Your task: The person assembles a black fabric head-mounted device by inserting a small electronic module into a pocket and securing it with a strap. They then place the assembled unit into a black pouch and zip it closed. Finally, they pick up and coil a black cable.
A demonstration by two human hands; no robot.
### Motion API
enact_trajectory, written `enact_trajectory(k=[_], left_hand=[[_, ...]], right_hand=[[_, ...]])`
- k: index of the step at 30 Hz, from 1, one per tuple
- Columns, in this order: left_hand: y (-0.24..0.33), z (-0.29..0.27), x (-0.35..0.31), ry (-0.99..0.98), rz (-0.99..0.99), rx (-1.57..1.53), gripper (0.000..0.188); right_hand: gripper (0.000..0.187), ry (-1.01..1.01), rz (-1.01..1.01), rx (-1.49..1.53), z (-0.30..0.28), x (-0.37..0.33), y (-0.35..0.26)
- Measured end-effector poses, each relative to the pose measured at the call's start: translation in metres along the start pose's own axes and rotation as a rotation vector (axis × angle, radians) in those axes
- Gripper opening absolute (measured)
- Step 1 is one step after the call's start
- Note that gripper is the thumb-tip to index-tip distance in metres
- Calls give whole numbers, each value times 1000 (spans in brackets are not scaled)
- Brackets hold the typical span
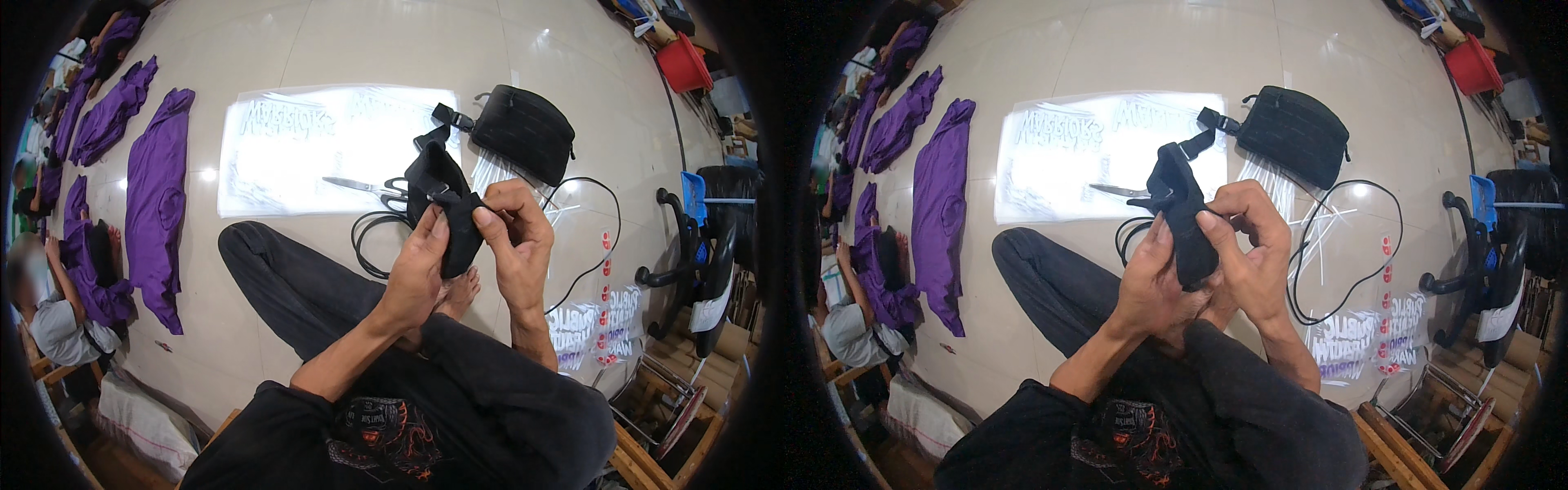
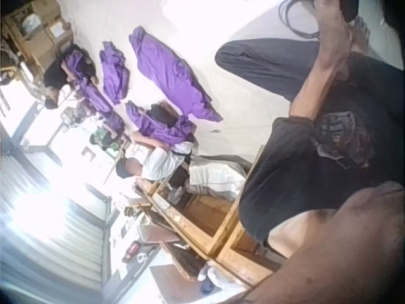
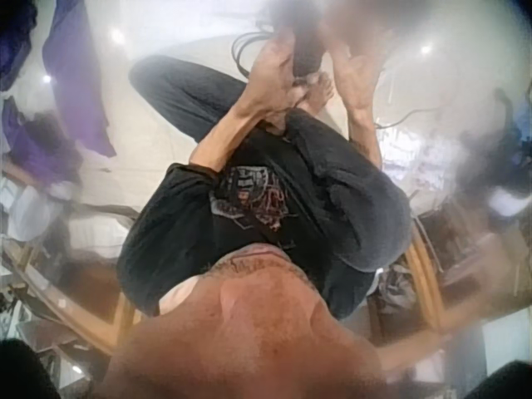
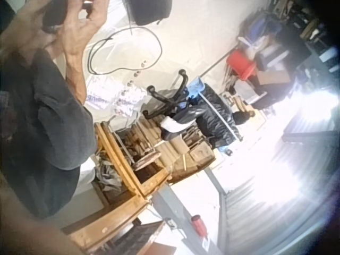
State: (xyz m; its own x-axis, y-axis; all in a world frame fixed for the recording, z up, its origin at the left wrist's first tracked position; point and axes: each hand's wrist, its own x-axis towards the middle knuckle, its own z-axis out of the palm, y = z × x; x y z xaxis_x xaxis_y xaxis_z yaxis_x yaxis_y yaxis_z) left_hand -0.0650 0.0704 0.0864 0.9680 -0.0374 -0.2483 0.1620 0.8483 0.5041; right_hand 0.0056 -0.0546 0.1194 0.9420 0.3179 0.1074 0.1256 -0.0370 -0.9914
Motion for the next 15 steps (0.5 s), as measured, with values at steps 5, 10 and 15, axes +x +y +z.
enact_trajectory(k=[5, 10, 15], left_hand=[[0, -4, -2, 21, -5, 57, 45], [-5, 20, -3, 178, 114, 108, 34], [-10, 17, 9, 204, 191, 285, 16]], right_hand=[[11, 16, 74, -45, -2, -1, 11], [32, 106, -330, -60, 11, -19, 21], [12, 149, -52, -141, 9, -21, 21]])
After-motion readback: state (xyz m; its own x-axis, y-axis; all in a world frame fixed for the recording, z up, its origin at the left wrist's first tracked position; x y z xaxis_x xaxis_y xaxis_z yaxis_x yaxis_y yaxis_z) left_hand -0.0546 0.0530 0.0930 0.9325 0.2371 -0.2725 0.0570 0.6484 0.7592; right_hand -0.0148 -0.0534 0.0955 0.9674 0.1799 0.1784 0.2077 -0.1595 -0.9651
